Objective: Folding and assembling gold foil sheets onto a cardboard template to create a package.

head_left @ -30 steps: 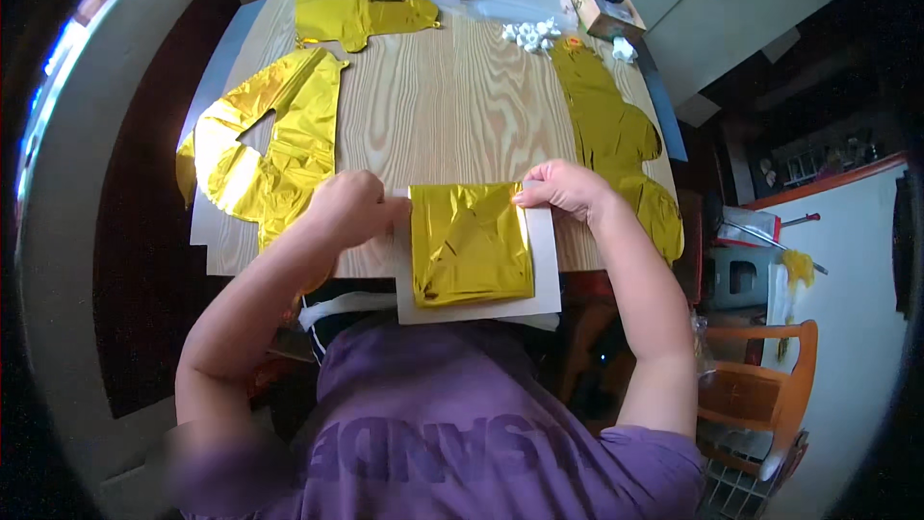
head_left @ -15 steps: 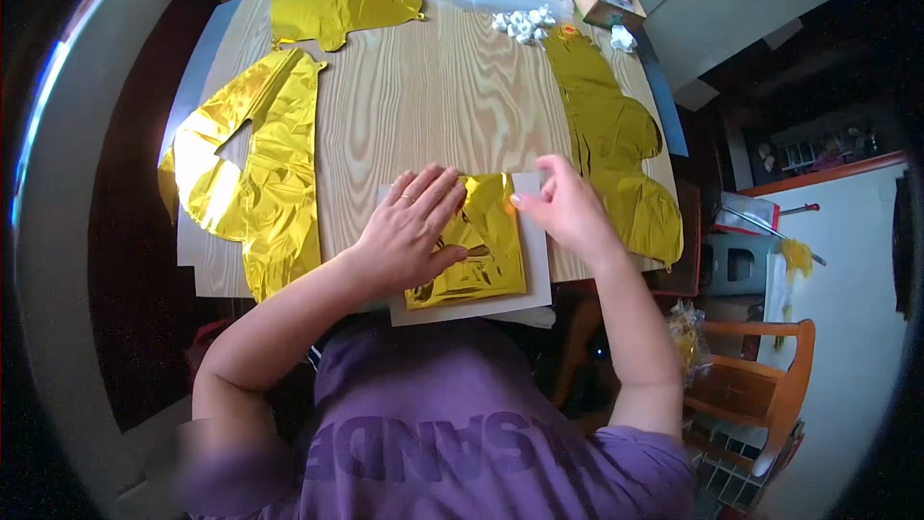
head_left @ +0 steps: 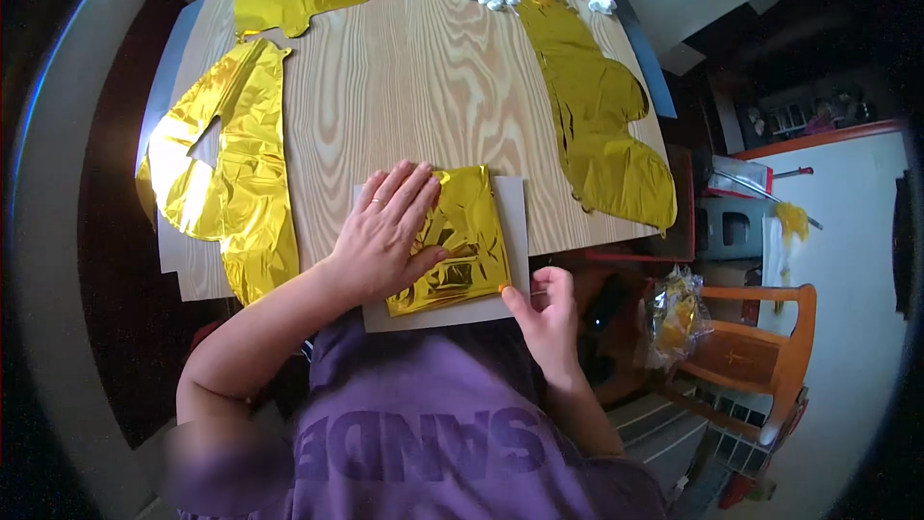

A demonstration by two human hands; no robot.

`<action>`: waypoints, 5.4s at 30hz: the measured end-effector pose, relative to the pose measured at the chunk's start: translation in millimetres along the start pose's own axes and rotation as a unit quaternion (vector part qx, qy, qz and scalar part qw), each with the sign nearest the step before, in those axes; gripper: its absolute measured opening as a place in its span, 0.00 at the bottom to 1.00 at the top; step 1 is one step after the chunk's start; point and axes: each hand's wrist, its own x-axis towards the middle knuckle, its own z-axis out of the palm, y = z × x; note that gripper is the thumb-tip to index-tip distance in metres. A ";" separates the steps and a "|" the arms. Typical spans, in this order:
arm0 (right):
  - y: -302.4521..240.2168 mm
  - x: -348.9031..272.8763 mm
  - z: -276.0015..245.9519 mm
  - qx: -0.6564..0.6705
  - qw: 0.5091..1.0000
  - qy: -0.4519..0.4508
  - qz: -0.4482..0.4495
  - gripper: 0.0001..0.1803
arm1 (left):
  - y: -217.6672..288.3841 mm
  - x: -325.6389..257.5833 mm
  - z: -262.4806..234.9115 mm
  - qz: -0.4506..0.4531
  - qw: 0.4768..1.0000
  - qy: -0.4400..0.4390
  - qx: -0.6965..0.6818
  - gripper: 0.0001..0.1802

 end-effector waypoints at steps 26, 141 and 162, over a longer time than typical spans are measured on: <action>-11.7 7.1 5.8 0.285 0.910 -0.196 0.227 0.15 | -17.9 25.3 -26.2 0.022 0.993 -0.031 -0.115 0.35; -18.4 12.2 35.7 0.171 0.985 -0.018 0.025 0.27 | -61.7 51.2 -14.8 0.050 0.999 0.019 -0.008 0.09; -26.7 13.9 47.8 0.170 0.985 -0.005 0.023 0.28 | -40.9 12.1 -29.9 0.132 0.990 -0.036 -0.041 0.39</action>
